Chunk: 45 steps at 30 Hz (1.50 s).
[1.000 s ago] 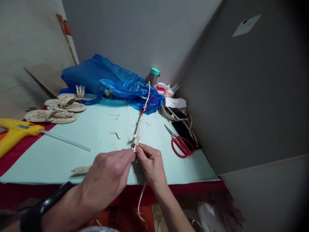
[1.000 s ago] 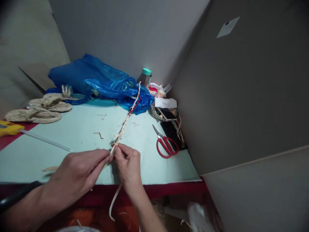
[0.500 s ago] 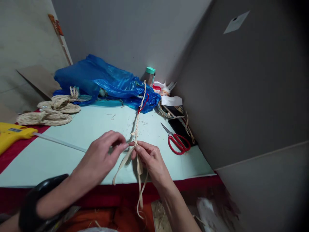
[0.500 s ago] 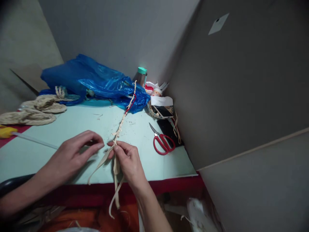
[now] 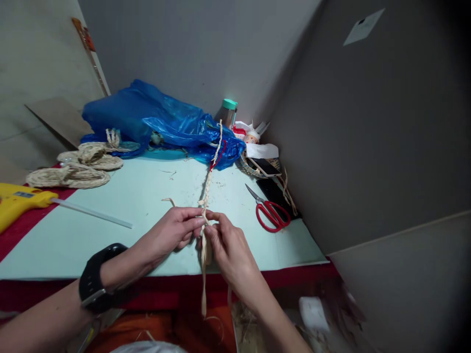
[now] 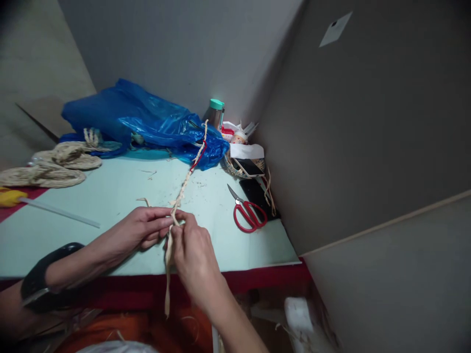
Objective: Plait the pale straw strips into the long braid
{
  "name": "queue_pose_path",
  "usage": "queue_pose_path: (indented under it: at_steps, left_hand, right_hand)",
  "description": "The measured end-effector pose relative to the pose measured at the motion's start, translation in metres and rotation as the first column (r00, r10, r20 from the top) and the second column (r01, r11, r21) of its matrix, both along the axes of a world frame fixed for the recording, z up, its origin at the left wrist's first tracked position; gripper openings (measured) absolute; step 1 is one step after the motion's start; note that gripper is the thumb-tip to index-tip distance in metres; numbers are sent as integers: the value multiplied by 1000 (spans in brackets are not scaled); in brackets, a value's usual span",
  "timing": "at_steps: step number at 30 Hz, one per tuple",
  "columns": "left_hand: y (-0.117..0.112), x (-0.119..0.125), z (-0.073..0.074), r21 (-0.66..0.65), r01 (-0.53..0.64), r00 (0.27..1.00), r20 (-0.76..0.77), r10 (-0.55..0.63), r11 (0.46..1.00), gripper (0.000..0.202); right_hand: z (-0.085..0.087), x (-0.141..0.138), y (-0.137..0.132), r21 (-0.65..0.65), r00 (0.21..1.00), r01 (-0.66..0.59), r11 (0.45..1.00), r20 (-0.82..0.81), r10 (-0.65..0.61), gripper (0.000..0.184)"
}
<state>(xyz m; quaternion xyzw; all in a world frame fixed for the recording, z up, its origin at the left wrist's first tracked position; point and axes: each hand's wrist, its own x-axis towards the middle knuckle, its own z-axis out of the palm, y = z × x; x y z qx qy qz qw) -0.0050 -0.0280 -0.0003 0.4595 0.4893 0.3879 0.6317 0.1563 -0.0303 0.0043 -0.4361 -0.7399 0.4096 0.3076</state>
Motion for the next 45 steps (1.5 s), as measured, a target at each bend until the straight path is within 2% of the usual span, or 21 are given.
queue_pose_path:
  at_steps: [2, 4, 6, 9, 13, 15, 17, 19, 21, 23, 24, 26, 30, 33, 36, 40, 43, 45]
  left_hand:
    - [0, -2, -2, -2, -41, 998, -42, 41, 999, 24]
    - [-1, -3, -3, 18, -62, 993, -104, 64, 998, 25]
    - [-2, -3, -4, 42, -80, 986, -145, 86, 996, 25]
    - [-4, 0, -1, 11, -118, 985, -123, 118, 993, 24]
    - [-9, 4, 6, -31, -108, 993, 44, 109, 994, 24]
    - [-12, 3, 8, -22, -108, 989, 99, 110, 994, 22]
    - [-12, 1, 10, -28, -126, 984, 125, 129, 992, 18]
    - [-12, -1, 10, -29, -122, 983, 138, 125, 992, 16]
    - [-11, -3, 11, -14, -97, 986, 137, 98, 995, 17]
    - [-10, -4, 11, 3, -77, 989, 129, 76, 997, 20]
    - [-10, -5, 11, 8, -74, 990, 122, 73, 997, 22]
    - [-10, -6, 10, 13, -71, 992, 105, 69, 997, 24]
    - [-12, -10, 8, 53, -31, 996, 90, 26, 998, 25]
    - [-13, -15, 8, 84, -10, 1000, 26, 8, 996, 28]
    - [-14, -21, 12, 93, 22, 988, -157, -7, 995, 24]
    - [-16, -30, 23, 268, 38, 880, -465, 95, 963, 19]
    - [-24, -29, 29, 330, 75, 789, -597, 147, 941, 22]
    - [-34, -23, 26, 353, 129, 743, -653, 145, 927, 20]
  right_hand:
    - [4, 2, -2, 76, 983, 53, 996, 169, -65, 25]
    - [6, 4, -4, 188, 940, 53, 981, 323, -113, 22]
    - [7, 4, -6, 330, 891, 34, 943, 418, -179, 23]
    - [1, -1, -14, 513, 868, -16, 858, 433, -243, 19]
    - [-12, -13, -26, 699, 856, -87, 710, 416, -305, 27]
    - [-12, -14, -29, 717, 867, -128, 685, 416, -274, 26]
    - [-5, -10, -28, 668, 908, -114, 735, 370, -196, 20]
    - [7, -3, -22, 582, 953, 13, 813, 239, -186, 20]
    - [17, 1, -12, 433, 972, 124, 893, 128, -197, 24]
    - [19, 1, -1, 211, 992, 61, 976, 92, -81, 27]
    - [17, -1, 4, 104, 998, -2, 995, 70, -5, 28]
    - [9, -6, 14, -46, 996, -87, 995, -9, 86, 28]
    - [-5, -13, 23, -187, 985, -102, 977, -156, 72, 29]
    - [-6, -12, 23, -228, 982, -120, 966, -173, 81, 25]
    - [-3, -10, 21, -209, 981, -120, 971, -174, 84, 33]
    - [-5, -10, 18, -147, 985, -82, 986, -164, 57, 34]
    - [-7, -13, 15, -155, 981, -75, 985, -191, 45, 37]
    - [-7, -14, 14, -179, 972, -75, 981, -234, 32, 33]
